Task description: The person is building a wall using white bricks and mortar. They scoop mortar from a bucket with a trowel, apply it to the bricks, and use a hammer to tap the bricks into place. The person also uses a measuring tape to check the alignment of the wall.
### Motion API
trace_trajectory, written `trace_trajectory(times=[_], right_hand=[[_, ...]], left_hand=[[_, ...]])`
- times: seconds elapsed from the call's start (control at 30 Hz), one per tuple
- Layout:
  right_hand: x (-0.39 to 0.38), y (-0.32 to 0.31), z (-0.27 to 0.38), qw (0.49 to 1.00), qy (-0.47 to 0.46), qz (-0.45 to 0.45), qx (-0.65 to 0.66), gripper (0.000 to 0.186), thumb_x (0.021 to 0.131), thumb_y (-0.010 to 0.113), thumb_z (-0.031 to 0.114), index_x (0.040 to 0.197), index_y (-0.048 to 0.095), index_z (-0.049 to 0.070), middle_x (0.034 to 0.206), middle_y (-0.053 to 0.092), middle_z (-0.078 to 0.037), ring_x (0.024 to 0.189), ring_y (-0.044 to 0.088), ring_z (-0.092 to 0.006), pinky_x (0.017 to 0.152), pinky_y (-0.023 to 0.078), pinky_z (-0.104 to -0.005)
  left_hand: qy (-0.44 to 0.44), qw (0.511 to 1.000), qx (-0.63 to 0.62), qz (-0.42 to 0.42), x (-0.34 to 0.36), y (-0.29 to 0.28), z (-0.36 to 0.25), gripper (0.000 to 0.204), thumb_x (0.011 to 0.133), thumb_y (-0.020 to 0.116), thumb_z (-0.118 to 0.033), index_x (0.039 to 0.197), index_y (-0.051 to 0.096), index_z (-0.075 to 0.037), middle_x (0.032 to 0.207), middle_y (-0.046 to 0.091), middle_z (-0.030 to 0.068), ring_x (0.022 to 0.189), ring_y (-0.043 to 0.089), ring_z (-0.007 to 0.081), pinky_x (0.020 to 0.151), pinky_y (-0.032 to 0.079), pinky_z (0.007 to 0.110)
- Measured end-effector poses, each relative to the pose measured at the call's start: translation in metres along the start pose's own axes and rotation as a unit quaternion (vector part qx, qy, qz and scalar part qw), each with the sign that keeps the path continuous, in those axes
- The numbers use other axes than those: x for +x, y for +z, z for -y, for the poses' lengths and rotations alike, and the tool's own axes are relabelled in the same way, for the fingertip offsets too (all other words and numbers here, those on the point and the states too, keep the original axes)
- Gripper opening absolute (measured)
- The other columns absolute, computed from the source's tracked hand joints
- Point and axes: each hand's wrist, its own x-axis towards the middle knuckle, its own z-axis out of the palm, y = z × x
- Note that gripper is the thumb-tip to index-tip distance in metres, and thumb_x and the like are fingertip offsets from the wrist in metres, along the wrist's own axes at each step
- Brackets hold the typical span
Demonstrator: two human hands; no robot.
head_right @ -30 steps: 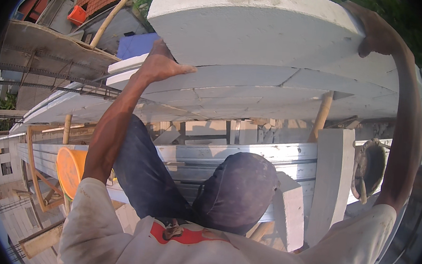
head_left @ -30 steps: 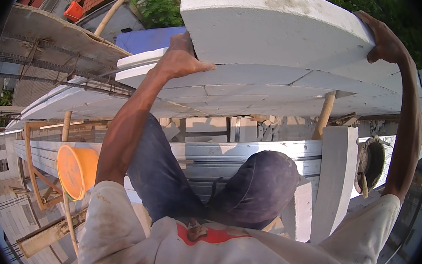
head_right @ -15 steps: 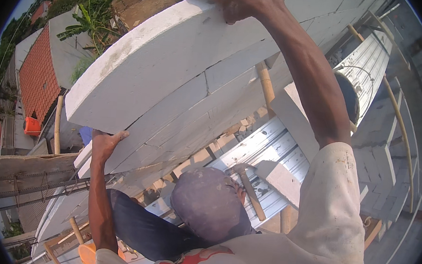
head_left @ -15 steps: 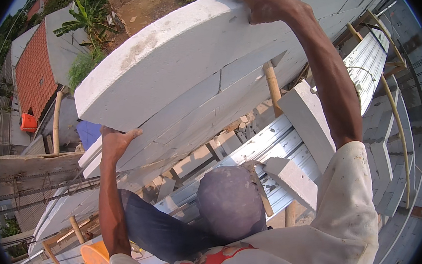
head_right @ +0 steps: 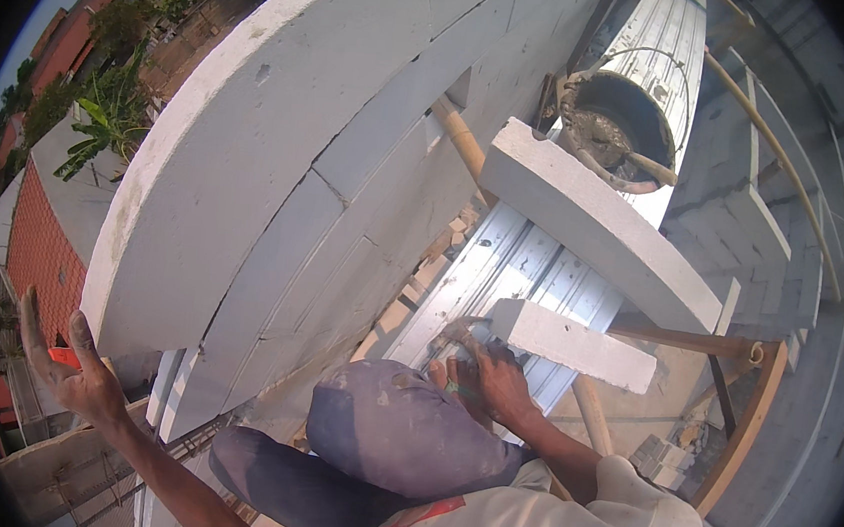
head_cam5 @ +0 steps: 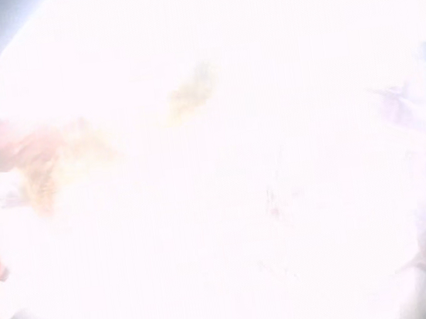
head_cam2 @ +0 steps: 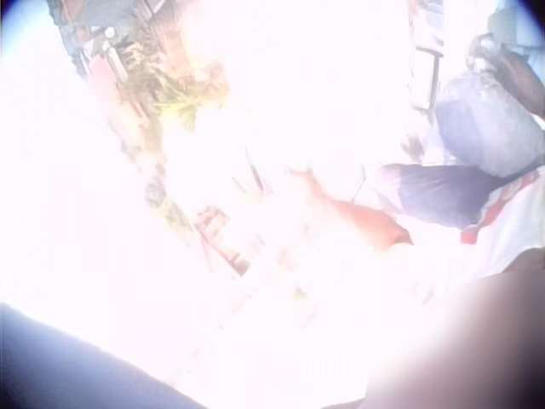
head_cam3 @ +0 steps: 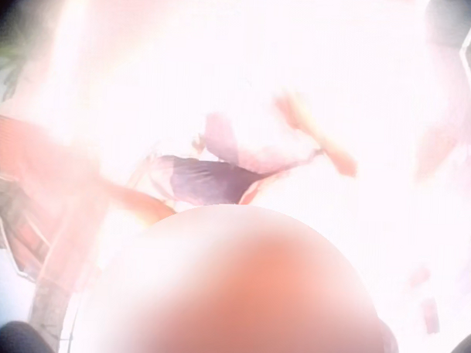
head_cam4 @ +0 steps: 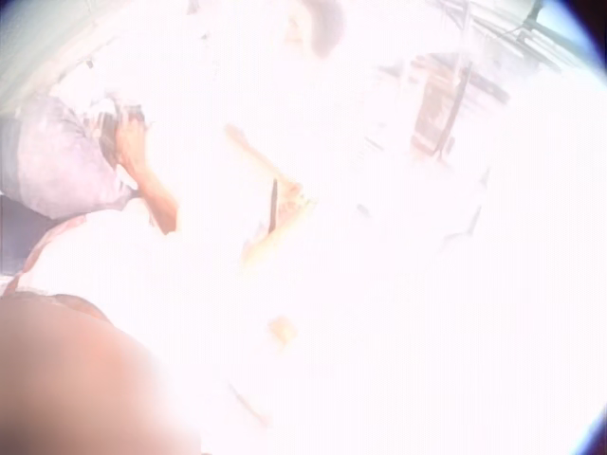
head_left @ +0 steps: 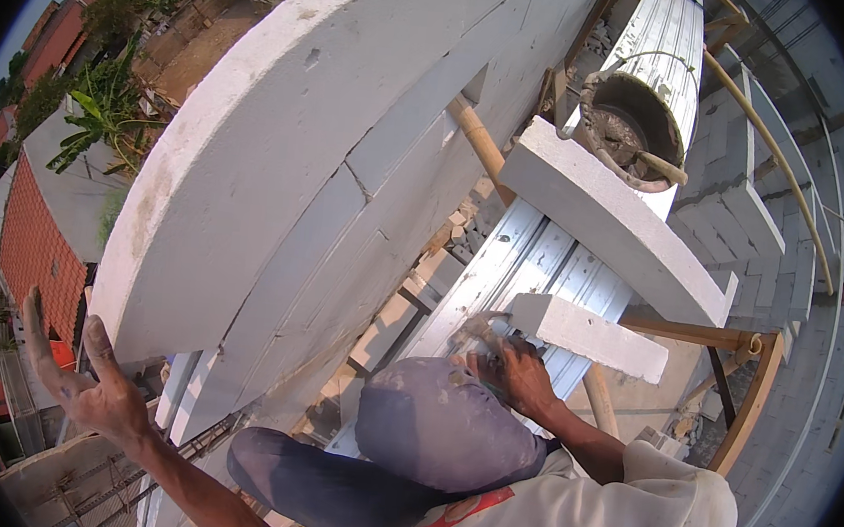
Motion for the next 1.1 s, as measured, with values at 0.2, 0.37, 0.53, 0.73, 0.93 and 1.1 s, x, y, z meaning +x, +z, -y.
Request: trace_trajectory(times=[0.2,0.37,0.53,0.73,0.93,1.1], right_hand=[[-0.026,0.051,-0.056,0.995,0.097,0.009,-0.01,0.063,0.079,0.072,0.012,0.135,0.05,-0.005,0.13,0.057,-0.03,0.117,0.06,-0.048,0.088,0.058,-0.0529],[-0.025,0.012,-0.022,0.97,0.211,0.022,0.118,0.046,0.089,0.07,0.034,0.116,0.064,-0.004,0.106,0.071,-0.033,0.104,0.071,-0.0471,0.088,0.058,-0.0549],[-0.013,-0.034,0.014,0.908,0.141,0.066,0.388,0.049,0.099,0.068,0.039,0.124,0.063,-0.002,0.094,0.07,-0.016,0.087,0.071,-0.0273,0.079,0.056,-0.0427],[0.076,-0.068,0.075,0.765,0.005,-0.086,0.638,0.037,0.103,0.068,0.028,0.121,0.055,-0.002,0.081,0.059,-0.004,0.069,0.06,-0.0126,0.058,0.048,-0.0309],[0.178,-0.15,0.137,0.534,-0.065,-0.086,0.839,0.031,0.106,0.061,0.028,0.112,0.041,0.006,0.073,0.052,-0.01,0.049,0.06,-0.022,0.041,0.049,-0.0389],[0.23,-0.169,0.177,0.437,-0.089,-0.232,0.864,0.029,0.107,0.058,0.027,0.106,0.037,0.008,0.071,0.051,-0.011,0.042,0.055,-0.023,0.039,0.05,-0.0416]], left_hand=[[0.081,0.965,0.013,0.248,0.082,0.053,-0.094,0.084,0.086,0.083,-0.043,0.154,0.048,-0.007,0.152,0.055,0.0201,0.143,0.05,0.0374,0.123,0.038,0.053],[0.112,0.934,-0.026,0.339,0.116,0.11,-0.116,0.103,0.077,0.091,-0.042,0.156,0.042,0.002,0.148,0.055,0.0278,0.136,0.056,0.0413,0.116,0.045,0.052],[0.127,0.931,-0.008,0.342,0.125,0.135,-0.133,0.109,0.075,0.092,-0.042,0.154,0.038,0.009,0.145,0.055,0.0327,0.132,0.059,0.043,0.113,0.048,0.048],[0.106,0.926,0.012,0.361,0.124,0.136,-0.145,0.106,0.076,0.093,-0.042,0.15,0.04,0.011,0.139,0.057,0.0351,0.128,0.06,0.0455,0.108,0.051,0.049],[0.112,0.93,0.023,0.35,0.122,0.138,-0.146,0.105,0.077,0.092,-0.042,0.151,0.04,0.011,0.137,0.058,0.0348,0.126,0.061,0.046,0.105,0.052,0.051],[0.114,0.932,0.038,0.342,0.122,0.14,-0.147,0.107,0.077,0.092,-0.043,0.153,0.038,0.011,0.137,0.058,0.0354,0.124,0.063,0.0466,0.105,0.052,0.051]])
